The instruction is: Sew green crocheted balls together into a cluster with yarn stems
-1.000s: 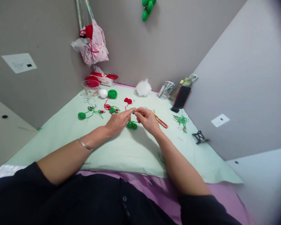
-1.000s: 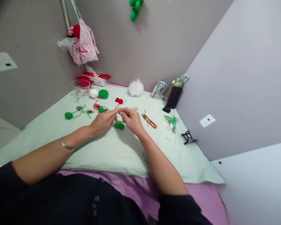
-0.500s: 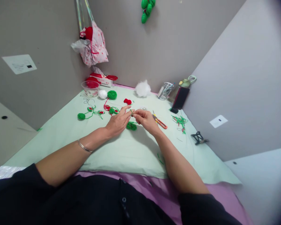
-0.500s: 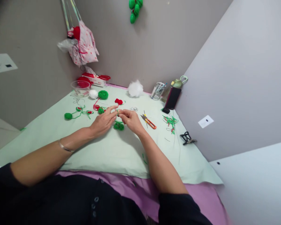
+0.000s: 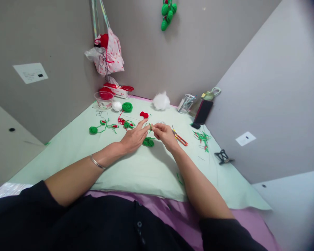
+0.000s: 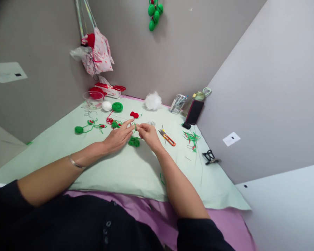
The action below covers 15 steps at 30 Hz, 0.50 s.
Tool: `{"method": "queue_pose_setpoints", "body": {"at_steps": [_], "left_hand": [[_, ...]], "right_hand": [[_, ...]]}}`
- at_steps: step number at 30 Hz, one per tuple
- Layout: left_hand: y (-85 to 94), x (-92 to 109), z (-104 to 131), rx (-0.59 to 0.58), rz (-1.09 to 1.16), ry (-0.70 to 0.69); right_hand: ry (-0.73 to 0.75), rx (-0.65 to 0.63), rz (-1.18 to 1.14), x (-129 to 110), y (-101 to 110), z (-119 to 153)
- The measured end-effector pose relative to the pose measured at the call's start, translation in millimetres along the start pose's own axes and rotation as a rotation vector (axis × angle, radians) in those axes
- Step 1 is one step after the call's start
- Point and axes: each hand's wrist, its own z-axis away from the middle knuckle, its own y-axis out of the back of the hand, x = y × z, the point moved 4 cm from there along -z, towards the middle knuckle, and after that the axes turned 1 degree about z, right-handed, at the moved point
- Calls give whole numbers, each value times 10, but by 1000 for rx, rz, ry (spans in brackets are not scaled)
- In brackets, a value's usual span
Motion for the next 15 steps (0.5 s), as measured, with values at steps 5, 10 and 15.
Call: {"method": "queue_pose_setpoints", "body": {"at_steps": [5, 10, 15], "left_hand": [[8, 7, -10, -21, -15, 11], [10, -9, -7, 0, -19, -5], [-1, -41, -4, -27, -15, -6]], "right_hand": [[-30, -25, -28, 11, -10, 6], [-50, -46, -46, 21, -14, 1], [-72, -70, -60, 67, -22, -14]]}}
